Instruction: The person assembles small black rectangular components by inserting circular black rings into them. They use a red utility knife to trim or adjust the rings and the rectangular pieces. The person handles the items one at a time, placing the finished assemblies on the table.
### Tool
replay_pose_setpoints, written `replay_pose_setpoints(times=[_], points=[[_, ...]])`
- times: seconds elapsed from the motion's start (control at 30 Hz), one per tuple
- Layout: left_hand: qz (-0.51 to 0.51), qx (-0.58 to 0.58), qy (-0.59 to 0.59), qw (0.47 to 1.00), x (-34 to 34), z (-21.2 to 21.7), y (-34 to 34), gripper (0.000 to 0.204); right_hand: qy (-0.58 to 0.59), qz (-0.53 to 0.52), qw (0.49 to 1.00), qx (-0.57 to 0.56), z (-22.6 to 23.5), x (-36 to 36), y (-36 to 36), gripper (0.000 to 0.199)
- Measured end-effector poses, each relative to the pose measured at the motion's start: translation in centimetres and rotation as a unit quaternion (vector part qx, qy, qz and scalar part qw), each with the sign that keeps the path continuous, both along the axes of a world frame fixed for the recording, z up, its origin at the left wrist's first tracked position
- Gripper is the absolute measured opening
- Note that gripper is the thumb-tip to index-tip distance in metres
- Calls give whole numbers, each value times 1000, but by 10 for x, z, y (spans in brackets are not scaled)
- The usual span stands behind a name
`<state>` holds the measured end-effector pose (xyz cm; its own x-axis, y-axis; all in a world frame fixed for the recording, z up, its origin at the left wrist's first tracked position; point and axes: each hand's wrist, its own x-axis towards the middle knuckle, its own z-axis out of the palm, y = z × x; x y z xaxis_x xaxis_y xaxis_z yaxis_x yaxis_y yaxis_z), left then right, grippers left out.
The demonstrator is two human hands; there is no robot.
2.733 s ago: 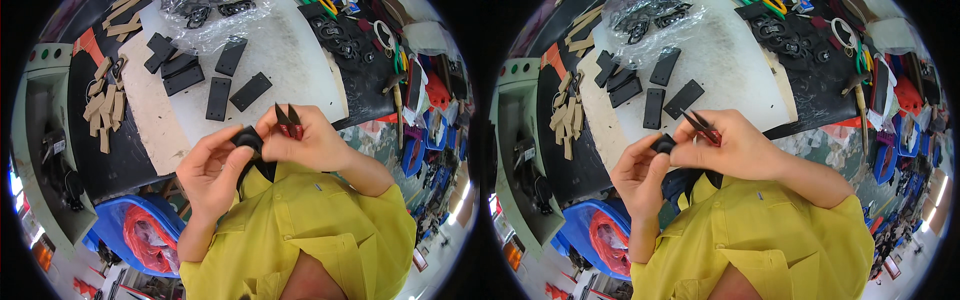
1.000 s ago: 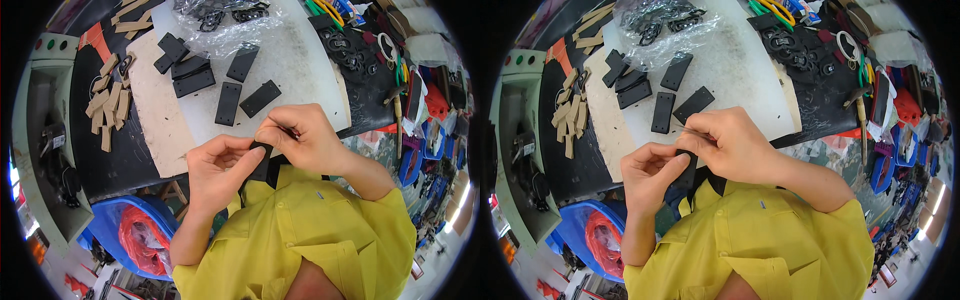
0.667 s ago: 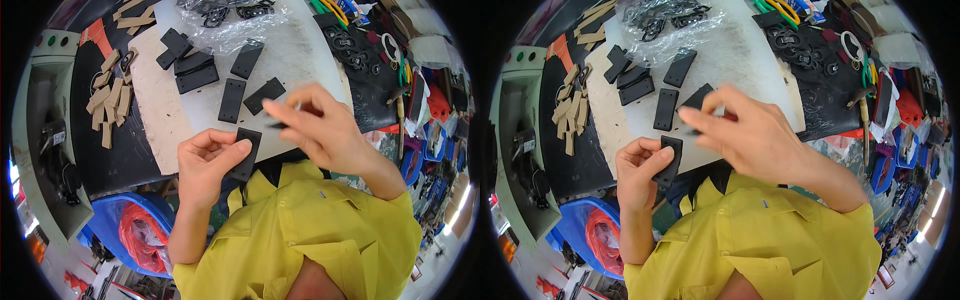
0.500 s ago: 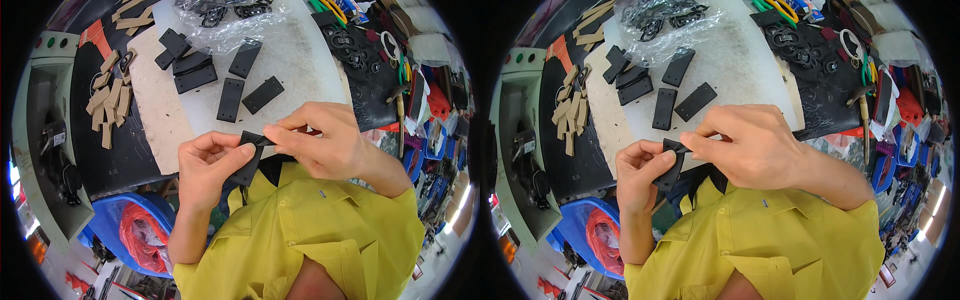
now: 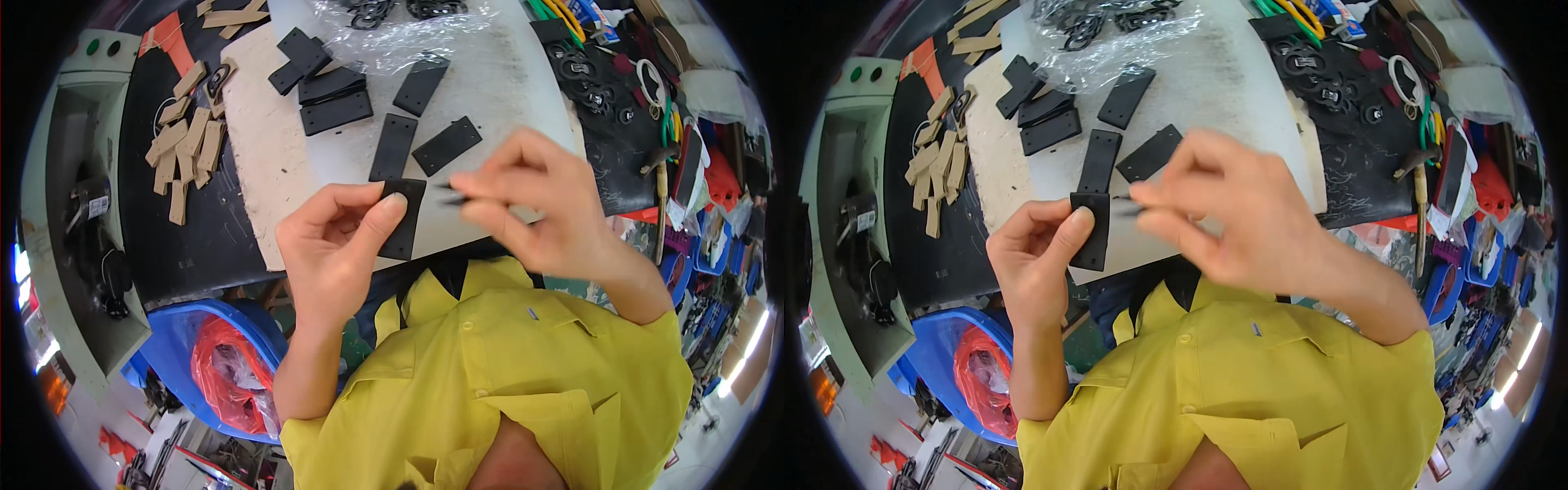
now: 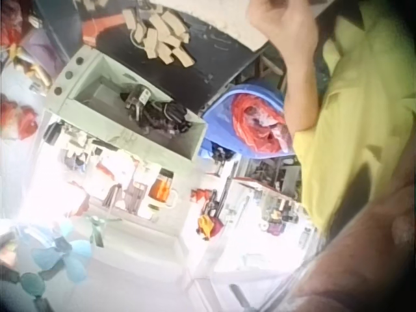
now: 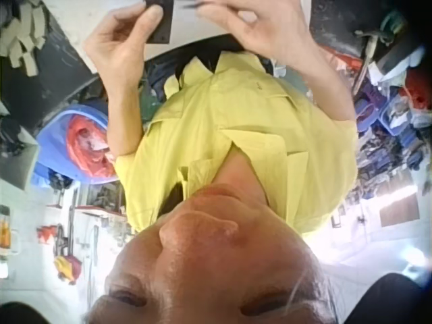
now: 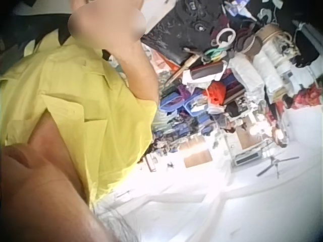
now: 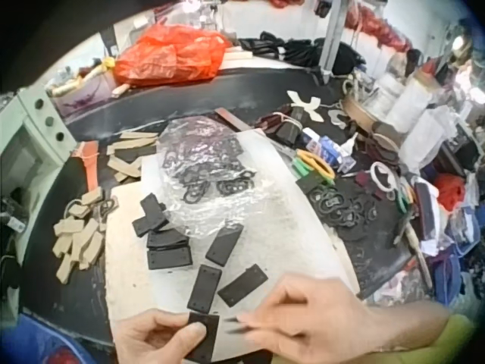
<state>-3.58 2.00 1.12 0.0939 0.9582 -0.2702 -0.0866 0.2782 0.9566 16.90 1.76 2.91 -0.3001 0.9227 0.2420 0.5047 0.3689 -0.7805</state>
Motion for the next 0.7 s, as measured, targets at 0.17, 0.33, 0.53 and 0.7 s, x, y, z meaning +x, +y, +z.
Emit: replay_pose_setpoints(times=[0.17, 0.33, 0.53, 0.7], points=[[-30, 19, -34, 999, 0, 0, 0, 12, 9, 76, 995, 60, -7, -14, -14, 18], [-23, 41, 45, 998, 12, 10, -2, 10, -84, 128, 986, 72, 4, -8, -10, 13], [-2, 258, 251, 933, 25, 6, -15, 9, -49, 96, 977, -185, -1, -5, -1, 13], [155, 56, -109, 980, 20, 2, -6, 17, 192, -22, 915, -355, 3, -6, 5, 26]])
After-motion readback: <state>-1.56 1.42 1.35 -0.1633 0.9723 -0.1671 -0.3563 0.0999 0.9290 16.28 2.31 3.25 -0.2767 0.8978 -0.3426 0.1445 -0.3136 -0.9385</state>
